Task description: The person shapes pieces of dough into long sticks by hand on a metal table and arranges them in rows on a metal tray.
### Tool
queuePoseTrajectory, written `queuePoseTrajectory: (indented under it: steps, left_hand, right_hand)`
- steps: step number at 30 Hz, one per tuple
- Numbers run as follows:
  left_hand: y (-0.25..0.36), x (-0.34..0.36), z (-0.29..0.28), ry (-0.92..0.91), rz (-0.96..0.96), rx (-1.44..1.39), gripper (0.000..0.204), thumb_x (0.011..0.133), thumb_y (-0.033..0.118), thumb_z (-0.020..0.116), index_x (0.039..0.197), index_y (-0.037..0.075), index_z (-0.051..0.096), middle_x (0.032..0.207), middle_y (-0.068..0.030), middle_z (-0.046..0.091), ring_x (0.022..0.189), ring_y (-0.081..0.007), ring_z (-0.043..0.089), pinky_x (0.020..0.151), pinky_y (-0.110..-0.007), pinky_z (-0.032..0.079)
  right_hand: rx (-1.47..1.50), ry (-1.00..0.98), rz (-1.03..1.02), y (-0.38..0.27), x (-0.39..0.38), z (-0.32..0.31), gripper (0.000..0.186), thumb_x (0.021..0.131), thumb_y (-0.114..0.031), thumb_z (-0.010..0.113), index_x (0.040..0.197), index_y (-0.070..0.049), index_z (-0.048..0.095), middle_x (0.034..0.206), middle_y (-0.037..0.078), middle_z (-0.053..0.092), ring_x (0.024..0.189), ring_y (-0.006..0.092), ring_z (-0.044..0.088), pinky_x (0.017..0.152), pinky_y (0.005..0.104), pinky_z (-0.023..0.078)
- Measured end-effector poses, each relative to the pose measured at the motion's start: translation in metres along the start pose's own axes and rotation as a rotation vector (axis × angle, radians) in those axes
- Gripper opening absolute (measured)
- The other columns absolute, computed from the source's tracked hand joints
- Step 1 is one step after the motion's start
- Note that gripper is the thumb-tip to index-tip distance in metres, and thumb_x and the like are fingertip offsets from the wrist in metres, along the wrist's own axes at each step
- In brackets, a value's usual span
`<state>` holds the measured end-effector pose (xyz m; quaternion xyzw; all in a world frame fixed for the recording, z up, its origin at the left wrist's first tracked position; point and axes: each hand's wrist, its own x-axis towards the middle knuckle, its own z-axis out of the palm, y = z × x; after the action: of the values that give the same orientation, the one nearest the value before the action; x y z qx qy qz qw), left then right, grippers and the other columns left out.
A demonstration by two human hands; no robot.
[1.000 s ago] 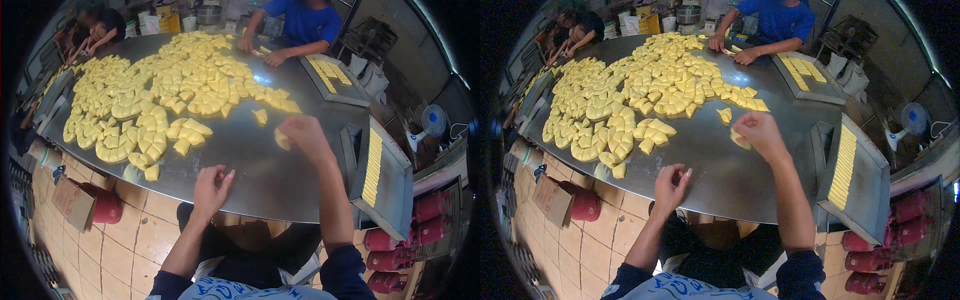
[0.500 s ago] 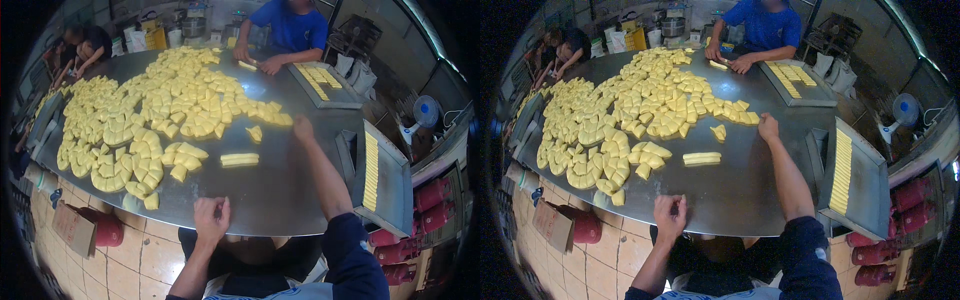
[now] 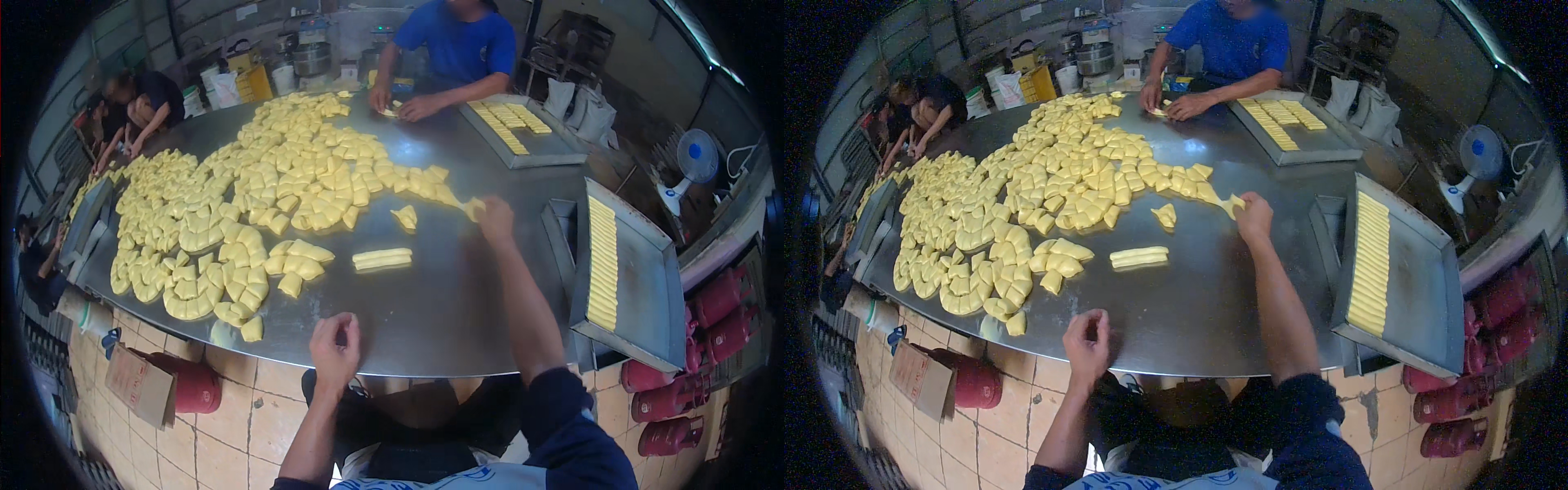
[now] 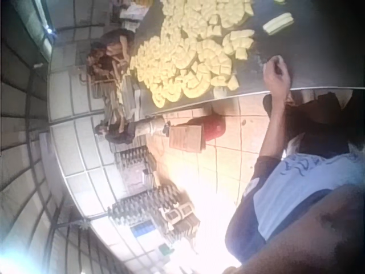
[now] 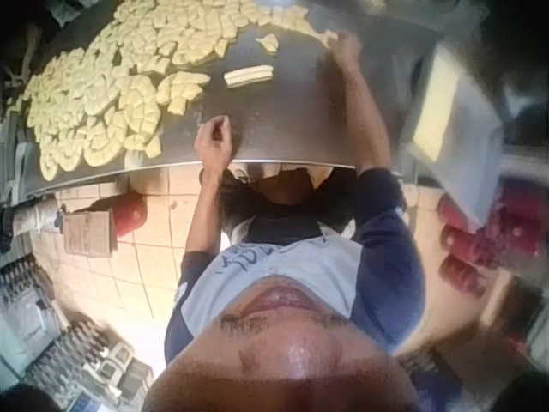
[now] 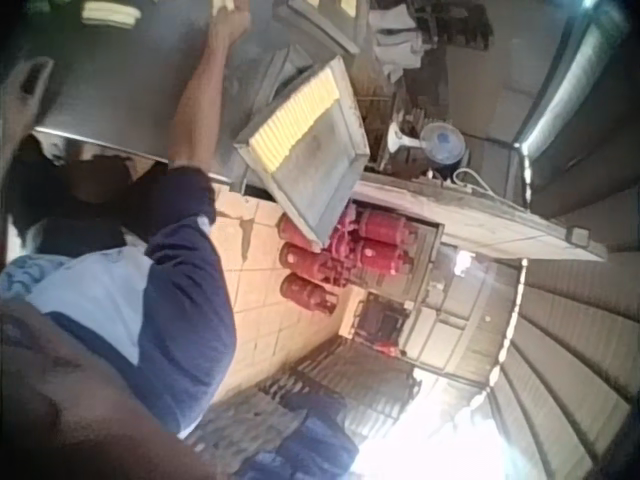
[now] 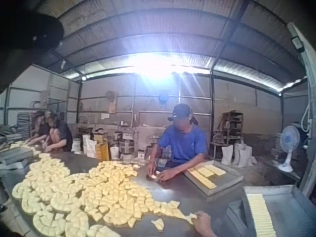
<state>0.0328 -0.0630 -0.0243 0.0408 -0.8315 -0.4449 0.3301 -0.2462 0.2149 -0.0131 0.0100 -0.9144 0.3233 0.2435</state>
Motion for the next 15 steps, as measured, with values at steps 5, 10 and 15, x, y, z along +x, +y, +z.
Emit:
queuePoseTrajectory:
  steps: [5,10,15]
  left_hand:
    - [0.012,0.004,0.003,-0.059,-0.081,-0.024,0.017,0.085,0.007,0.065,0.101,0.001,0.063,0.085,-0.0084,0.061,0.074,-0.0164,0.059,0.066,-0.028,0.048]
    - [0.054,-0.001,0.04,-0.337,-0.335,-0.481,0.046,0.089,0.007,0.063,0.131,0.0,0.048,0.122,-0.0125,0.058,0.114,-0.0178,0.055,0.095,-0.028,0.045]
    - [0.085,-0.003,0.065,-0.657,-0.954,-1.053,0.059,0.097,0.037,0.05,0.132,-0.009,0.041,0.121,-0.0178,0.056,0.112,-0.0206,0.056,0.098,-0.033,0.047]
  right_hand:
    - [0.475,-0.065,0.274,-0.016,-0.096,-0.105,0.027,0.077,-0.005,0.063,0.104,-0.001,0.062,0.093,0.013,0.068,0.086,0.0223,0.066,0.074,0.0343,0.053]
    - [0.987,-0.392,0.493,-0.052,-0.164,-0.15,0.034,0.086,0.001,0.056,0.12,0.002,0.055,0.101,0.011,0.066,0.091,0.0181,0.064,0.072,0.0292,0.055]
    - [1.216,-0.861,0.642,-0.065,-0.19,-0.14,0.035,0.089,-0.004,0.059,0.123,0.002,0.056,0.11,0.011,0.063,0.096,0.0182,0.063,0.081,0.029,0.053]
